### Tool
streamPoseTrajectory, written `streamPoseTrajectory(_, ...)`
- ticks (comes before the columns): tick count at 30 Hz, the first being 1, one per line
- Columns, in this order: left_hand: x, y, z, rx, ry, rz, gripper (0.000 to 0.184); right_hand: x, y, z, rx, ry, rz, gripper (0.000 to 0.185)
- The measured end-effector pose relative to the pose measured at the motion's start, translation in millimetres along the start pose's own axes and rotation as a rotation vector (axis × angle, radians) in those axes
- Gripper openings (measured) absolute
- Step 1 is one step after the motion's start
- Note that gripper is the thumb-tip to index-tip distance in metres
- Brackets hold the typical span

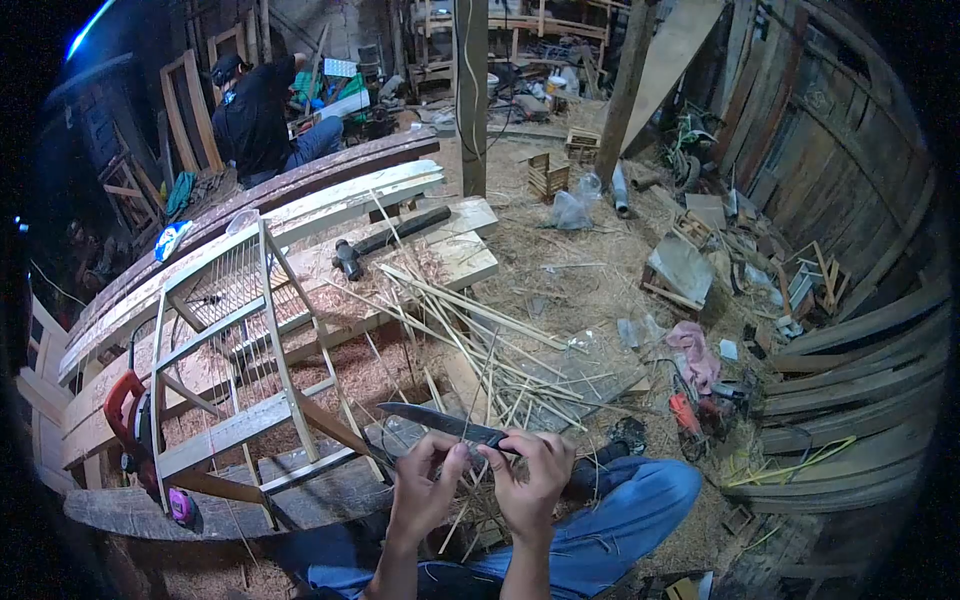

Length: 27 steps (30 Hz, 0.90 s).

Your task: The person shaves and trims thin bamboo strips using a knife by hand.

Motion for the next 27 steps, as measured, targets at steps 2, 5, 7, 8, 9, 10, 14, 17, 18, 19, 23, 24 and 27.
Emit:
streamPoseTrajectory(2, 0.0, 0.0, 2.4, -0.026, -0.010, 0.064, 0.014, -0.3, -0.8, 0.3, -0.002, 0.002, 0.012, 0.028)
streamPoseTrajectory(5, -3.0, 1.8, 4.1, -0.125, -0.033, -0.058, 0.014, -0.6, 0.5, 1.5, -0.003, 0.012, 0.025, 0.028)
streamPoseTrajectory(7, -4.5, 6.6, 2.9, 0.016, -0.039, -0.157, 0.013, -2.5, 1.5, 1.8, 0.001, 0.020, 0.032, 0.027)
streamPoseTrajectory(8, -4.4, 9.3, 2.7, 0.015, -0.040, -0.156, 0.013, -4.0, 1.4, 1.6, 0.004, 0.025, 0.039, 0.028)
streamPoseTrajectory(9, -3.6, 12.9, 3.0, 0.085, -0.029, -0.163, 0.012, -5.1, 1.6, 1.7, 0.006, 0.029, 0.046, 0.029)
streamPoseTrajectory(10, -3.2, 15.1, 3.7, 0.154, -0.018, -0.169, 0.012, -5.5, 2.6, 2.5, 0.007, 0.028, 0.047, 0.029)
streamPoseTrajectory(14, -3.8, 12.8, 4.5, 0.046, -0.093, -0.173, 0.011, -8.6, 5.0, 3.4, 0.062, 0.070, 0.054, 0.030)
streamPoseTrajectory(17, -2.6, 11.0, 2.2, 0.143, -0.076, -0.181, 0.011, -11.0, 8.1, 3.2, 0.077, 0.074, 0.057, 0.031)
streamPoseTrajectory(18, -3.0, 10.3, 1.3, 0.157, -0.084, -0.185, 0.010, -11.2, 9.5, 3.3, 0.080, 0.078, 0.055, 0.031)
streamPoseTrajectory(19, -3.6, 10.1, 0.9, 0.170, -0.092, -0.189, 0.010, -11.0, 10.8, 3.3, 0.083, 0.079, 0.055, 0.031)
streamPoseTrajectory(23, -5.8, 17.7, 1.5, 0.103, -0.137, -0.269, 0.010, -13.0, 14.6, 2.5, 0.116, 0.122, 0.044, 0.029)
streamPoseTrajectory(24, -5.9, 17.8, 1.2, 0.092, -0.147, -0.247, 0.010, -14.0, 15.1, 2.3, 0.119, 0.119, 0.055, 0.029)
streamPoseTrajectory(27, -9.8, 14.1, -1.4, 0.083, -0.173, -0.226, 0.011, -13.9, 20.0, 4.7, 0.136, 0.137, 0.076, 0.028)
Point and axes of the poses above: each hand's wrist, its own z-axis away from the middle knuckle, its own x-axis out of the palm, y = z × x, the point moved 1 cm from there along -z, towards the middle knuckle, and after that the axes turned 12 degrees about -x, right-handed, at the moved point
